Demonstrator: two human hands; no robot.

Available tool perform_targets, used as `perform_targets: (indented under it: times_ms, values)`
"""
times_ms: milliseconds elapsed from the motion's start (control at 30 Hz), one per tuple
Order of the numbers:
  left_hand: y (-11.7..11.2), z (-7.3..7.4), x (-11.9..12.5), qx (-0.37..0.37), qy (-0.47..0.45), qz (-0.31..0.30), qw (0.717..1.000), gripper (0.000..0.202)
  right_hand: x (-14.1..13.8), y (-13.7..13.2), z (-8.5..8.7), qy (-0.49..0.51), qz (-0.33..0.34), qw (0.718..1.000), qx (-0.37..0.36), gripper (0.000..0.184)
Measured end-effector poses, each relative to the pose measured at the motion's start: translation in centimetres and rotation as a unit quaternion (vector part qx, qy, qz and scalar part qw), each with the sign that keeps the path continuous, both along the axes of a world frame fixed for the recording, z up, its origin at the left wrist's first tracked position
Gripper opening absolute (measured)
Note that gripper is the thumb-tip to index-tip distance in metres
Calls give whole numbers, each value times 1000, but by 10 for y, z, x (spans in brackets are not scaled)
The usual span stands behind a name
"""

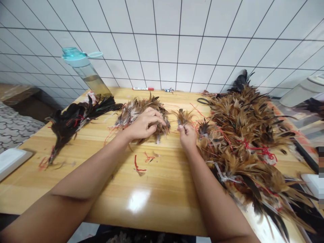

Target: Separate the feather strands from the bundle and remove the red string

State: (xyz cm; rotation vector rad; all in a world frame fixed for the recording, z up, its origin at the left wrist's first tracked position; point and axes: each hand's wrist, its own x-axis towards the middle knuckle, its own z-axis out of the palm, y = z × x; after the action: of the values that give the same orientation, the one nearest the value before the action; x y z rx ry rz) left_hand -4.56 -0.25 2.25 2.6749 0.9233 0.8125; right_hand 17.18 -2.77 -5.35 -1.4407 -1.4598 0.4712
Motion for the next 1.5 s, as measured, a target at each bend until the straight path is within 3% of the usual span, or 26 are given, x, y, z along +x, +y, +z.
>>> perform_targets:
  times_ms: [167,333,667,1133,1333,1500]
  values:
    - [-1,-16,6,5,71,-44,997,24,-3,-1,-1,-22,-1,1000,9,26]
    - [2,-33,9,28,121,-28,992,16,-5,-3,-2,-46,10,999,9,27]
    - [1,-31,12,29,102,39,994,15,-12,-7,-4,-75,50,996,1,29]
    - [-8,-25,17,116,117,46,985,24,-16,-6,-6,-113,64,991,-39,25]
    - [-11,-26,20,137,107,46,984,29,-13,-3,-3,-76,106,989,-64,21]
    - [-5,-24,14,97,-1,73,993,23,-8,-1,-2,42,99,993,-57,22]
